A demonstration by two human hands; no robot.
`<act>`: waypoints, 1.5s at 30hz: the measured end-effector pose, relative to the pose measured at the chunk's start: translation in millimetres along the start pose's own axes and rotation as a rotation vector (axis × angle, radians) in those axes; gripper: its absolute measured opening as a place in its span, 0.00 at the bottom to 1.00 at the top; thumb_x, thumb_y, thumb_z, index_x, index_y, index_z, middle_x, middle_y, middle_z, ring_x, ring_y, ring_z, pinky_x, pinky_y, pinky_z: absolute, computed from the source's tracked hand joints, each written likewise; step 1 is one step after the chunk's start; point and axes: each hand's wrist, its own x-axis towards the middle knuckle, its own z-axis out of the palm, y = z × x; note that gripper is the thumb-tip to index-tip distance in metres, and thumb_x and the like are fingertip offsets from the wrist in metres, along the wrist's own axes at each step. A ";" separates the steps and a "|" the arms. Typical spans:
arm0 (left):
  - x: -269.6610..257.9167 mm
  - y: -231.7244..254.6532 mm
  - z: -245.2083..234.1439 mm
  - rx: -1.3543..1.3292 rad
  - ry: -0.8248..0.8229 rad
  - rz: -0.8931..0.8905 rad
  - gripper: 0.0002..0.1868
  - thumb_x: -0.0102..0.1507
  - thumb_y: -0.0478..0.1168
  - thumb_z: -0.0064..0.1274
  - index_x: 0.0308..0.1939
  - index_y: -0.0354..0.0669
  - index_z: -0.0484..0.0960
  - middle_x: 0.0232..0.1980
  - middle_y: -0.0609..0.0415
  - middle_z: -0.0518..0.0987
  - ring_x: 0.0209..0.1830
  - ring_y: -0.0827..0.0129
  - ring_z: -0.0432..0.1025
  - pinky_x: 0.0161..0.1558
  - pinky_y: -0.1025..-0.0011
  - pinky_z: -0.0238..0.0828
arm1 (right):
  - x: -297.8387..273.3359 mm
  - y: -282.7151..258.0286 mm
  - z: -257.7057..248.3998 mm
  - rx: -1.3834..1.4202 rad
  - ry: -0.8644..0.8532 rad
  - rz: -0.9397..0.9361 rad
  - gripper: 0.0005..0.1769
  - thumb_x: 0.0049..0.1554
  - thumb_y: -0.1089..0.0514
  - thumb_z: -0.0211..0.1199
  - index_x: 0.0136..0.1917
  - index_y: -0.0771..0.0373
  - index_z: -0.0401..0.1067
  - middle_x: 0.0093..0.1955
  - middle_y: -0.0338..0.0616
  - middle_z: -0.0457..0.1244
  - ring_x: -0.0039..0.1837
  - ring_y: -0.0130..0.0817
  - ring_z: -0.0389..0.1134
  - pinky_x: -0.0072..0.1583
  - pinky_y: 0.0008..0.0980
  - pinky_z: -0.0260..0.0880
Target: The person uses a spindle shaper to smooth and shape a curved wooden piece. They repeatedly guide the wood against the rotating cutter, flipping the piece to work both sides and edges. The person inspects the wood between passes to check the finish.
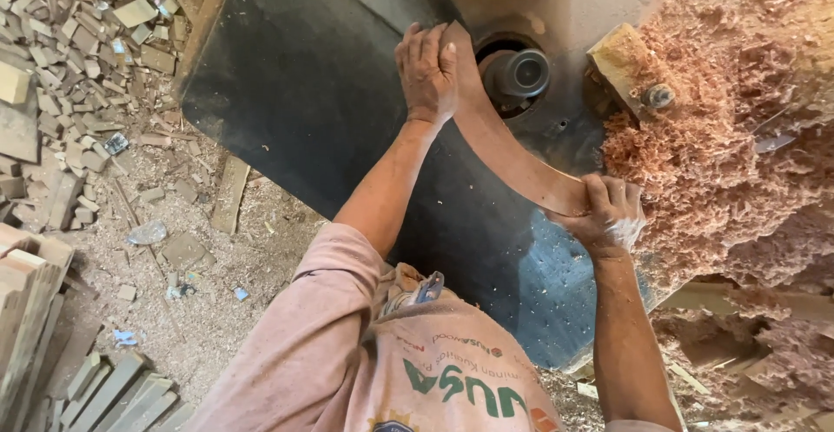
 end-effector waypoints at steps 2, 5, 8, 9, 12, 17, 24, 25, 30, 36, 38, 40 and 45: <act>-2.0 -4.5 3.3 0.004 -0.020 -0.024 0.18 0.73 0.49 0.40 0.61 0.47 0.79 0.58 0.54 0.77 0.72 0.52 0.63 0.71 0.53 0.60 | -0.4 0.4 0.4 0.039 -0.034 0.007 0.36 0.45 0.23 0.75 0.50 0.52 0.76 0.47 0.40 0.66 0.47 0.42 0.63 0.44 0.40 0.66; 1.8 -1.6 -0.8 -0.017 -0.020 -0.015 0.19 0.73 0.48 0.38 0.60 0.45 0.78 0.57 0.51 0.78 0.72 0.49 0.63 0.71 0.51 0.59 | 3.6 -2.9 -2.4 0.022 -0.050 0.027 0.34 0.44 0.25 0.77 0.50 0.50 0.76 0.47 0.39 0.65 0.47 0.41 0.63 0.42 0.41 0.66; 4.4 -2.5 -0.6 -0.015 -0.008 -0.002 0.17 0.73 0.46 0.41 0.60 0.45 0.78 0.56 0.52 0.78 0.71 0.50 0.64 0.71 0.51 0.60 | 1.7 1.2 6.8 0.025 0.020 -0.008 0.34 0.46 0.25 0.74 0.49 0.52 0.77 0.45 0.39 0.66 0.45 0.44 0.64 0.42 0.42 0.67; 4.7 -3.3 0.4 -0.015 -0.010 -0.001 0.17 0.73 0.46 0.41 0.60 0.45 0.78 0.56 0.52 0.78 0.71 0.50 0.64 0.71 0.51 0.60 | 3.9 -0.1 5.1 0.024 0.020 -0.007 0.34 0.46 0.25 0.74 0.49 0.52 0.77 0.45 0.39 0.66 0.45 0.44 0.64 0.42 0.42 0.67; 7.1 -5.5 2.2 0.003 0.012 0.021 0.18 0.74 0.49 0.38 0.59 0.46 0.78 0.55 0.52 0.78 0.70 0.51 0.65 0.69 0.52 0.61 | 9.8 -3.6 2.5 0.029 0.006 0.012 0.33 0.45 0.25 0.75 0.48 0.52 0.75 0.46 0.40 0.65 0.46 0.43 0.66 0.43 0.41 0.67; 8.2 -9.6 3.8 0.001 -0.026 -0.009 0.18 0.73 0.48 0.40 0.61 0.46 0.77 0.58 0.52 0.77 0.72 0.51 0.63 0.70 0.50 0.59 | 14.2 -4.5 1.4 0.033 0.005 -0.003 0.33 0.45 0.27 0.76 0.50 0.53 0.77 0.46 0.42 0.67 0.47 0.43 0.66 0.42 0.42 0.69; 13.7 -10.8 3.7 0.006 0.008 0.004 0.18 0.73 0.49 0.40 0.59 0.47 0.79 0.56 0.53 0.78 0.69 0.53 0.65 0.69 0.53 0.62 | 22.4 -9.3 -0.5 0.027 0.024 0.003 0.30 0.45 0.30 0.78 0.48 0.53 0.76 0.44 0.40 0.66 0.46 0.42 0.66 0.42 0.40 0.69; 14.6 -10.4 3.2 0.002 0.008 0.010 0.19 0.73 0.49 0.39 0.59 0.46 0.79 0.56 0.52 0.78 0.69 0.53 0.65 0.69 0.53 0.61 | 22.9 -8.8 -0.1 0.026 0.026 0.000 0.31 0.45 0.28 0.77 0.49 0.52 0.76 0.45 0.40 0.66 0.47 0.41 0.66 0.42 0.40 0.69; 17.5 -16.2 6.2 0.001 0.013 0.023 0.20 0.74 0.51 0.38 0.60 0.47 0.78 0.56 0.53 0.78 0.69 0.52 0.66 0.69 0.52 0.62 | 21.5 -5.0 4.6 -0.016 -0.022 -0.004 0.34 0.48 0.23 0.74 0.49 0.51 0.75 0.45 0.39 0.65 0.47 0.41 0.65 0.41 0.39 0.68; 21.0 -22.1 9.4 0.004 0.023 0.022 0.18 0.74 0.50 0.39 0.60 0.48 0.78 0.57 0.52 0.78 0.69 0.52 0.65 0.70 0.53 0.62 | 28.8 -6.4 5.8 0.018 -0.036 -0.006 0.40 0.47 0.17 0.71 0.50 0.52 0.74 0.46 0.41 0.64 0.47 0.42 0.64 0.42 0.40 0.67; 21.8 -24.3 9.9 0.009 0.014 0.015 0.17 0.73 0.48 0.41 0.60 0.47 0.78 0.57 0.53 0.78 0.69 0.52 0.65 0.70 0.53 0.61 | 34.1 -9.7 3.1 0.019 0.006 -0.023 0.33 0.48 0.25 0.74 0.49 0.52 0.76 0.43 0.41 0.64 0.46 0.41 0.63 0.42 0.39 0.67; 23.5 -24.4 8.8 0.002 0.010 0.016 0.17 0.73 0.48 0.41 0.60 0.47 0.78 0.57 0.53 0.78 0.69 0.52 0.65 0.70 0.53 0.61 | 33.9 -8.9 5.0 0.043 0.003 -0.016 0.31 0.47 0.27 0.76 0.49 0.53 0.76 0.44 0.42 0.65 0.46 0.43 0.64 0.42 0.41 0.67; 24.5 -29.7 10.5 -0.007 -0.004 0.015 0.18 0.74 0.49 0.39 0.61 0.46 0.77 0.57 0.52 0.77 0.70 0.52 0.64 0.70 0.52 0.63 | 36.9 -9.2 6.2 0.048 -0.015 -0.019 0.36 0.46 0.24 0.76 0.53 0.53 0.77 0.45 0.41 0.64 0.46 0.42 0.63 0.42 0.41 0.67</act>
